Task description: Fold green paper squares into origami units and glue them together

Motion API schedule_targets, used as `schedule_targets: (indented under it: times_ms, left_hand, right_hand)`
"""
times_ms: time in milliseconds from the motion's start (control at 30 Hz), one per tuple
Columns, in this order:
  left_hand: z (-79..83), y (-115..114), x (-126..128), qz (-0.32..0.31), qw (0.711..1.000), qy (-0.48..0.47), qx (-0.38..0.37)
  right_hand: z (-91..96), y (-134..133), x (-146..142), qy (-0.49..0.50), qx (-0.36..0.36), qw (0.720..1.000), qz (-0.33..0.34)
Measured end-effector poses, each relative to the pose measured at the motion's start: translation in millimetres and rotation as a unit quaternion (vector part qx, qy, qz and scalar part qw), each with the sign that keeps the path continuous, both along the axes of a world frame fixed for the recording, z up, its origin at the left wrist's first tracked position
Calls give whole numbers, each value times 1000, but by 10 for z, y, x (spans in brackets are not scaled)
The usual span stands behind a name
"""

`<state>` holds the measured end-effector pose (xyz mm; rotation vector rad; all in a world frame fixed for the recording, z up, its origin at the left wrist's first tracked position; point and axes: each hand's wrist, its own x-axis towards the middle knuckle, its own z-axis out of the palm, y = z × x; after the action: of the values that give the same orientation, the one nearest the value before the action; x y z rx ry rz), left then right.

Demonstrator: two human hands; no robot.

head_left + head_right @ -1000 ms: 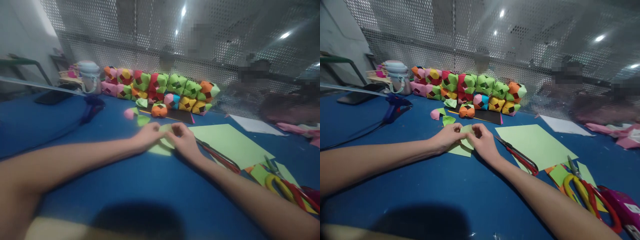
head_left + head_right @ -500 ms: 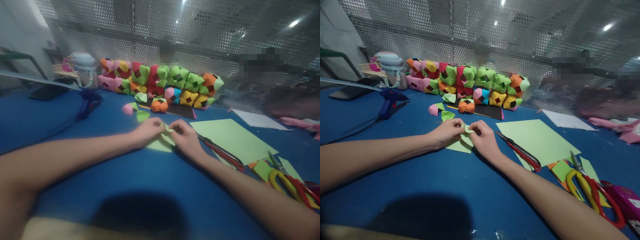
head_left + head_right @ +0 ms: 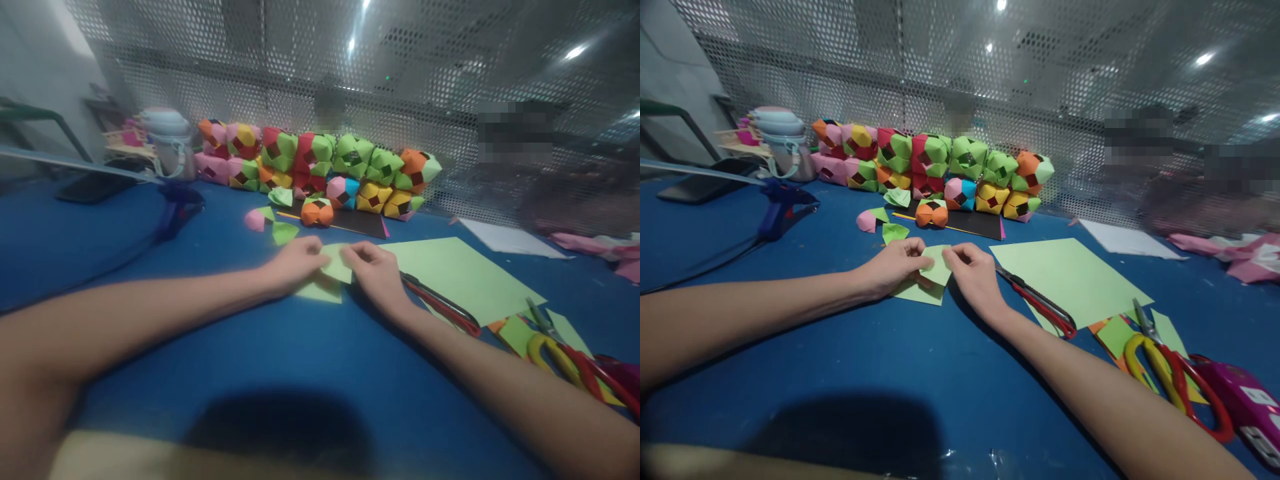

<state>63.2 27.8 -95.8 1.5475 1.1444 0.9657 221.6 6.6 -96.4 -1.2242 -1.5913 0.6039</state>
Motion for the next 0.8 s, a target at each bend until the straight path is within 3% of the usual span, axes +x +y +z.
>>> schedule_targets:
  times_ms: [167,300,433,600,800]
  left_hand:
    - [-13,7,0,10,1000,-7,2]
    - [-21,8,25,-9,997,-73,-28]
    - [-18,0,37,-5,996,-78,-43]
    - [-28,9,31,-5,997,-73,-24]
    - [-12,-5,32,9,998,-56,-12]
  right_hand:
    - [-32,6,0,4,25,999,43]
    - [-38,-20,-11,-59,105,991,58]
    - [-33,-42,-17,-103,163,979,67]
    - [-29,-41,-21,-100,127,985,63]
    - [4,-46,-25,-51,17,997,49]
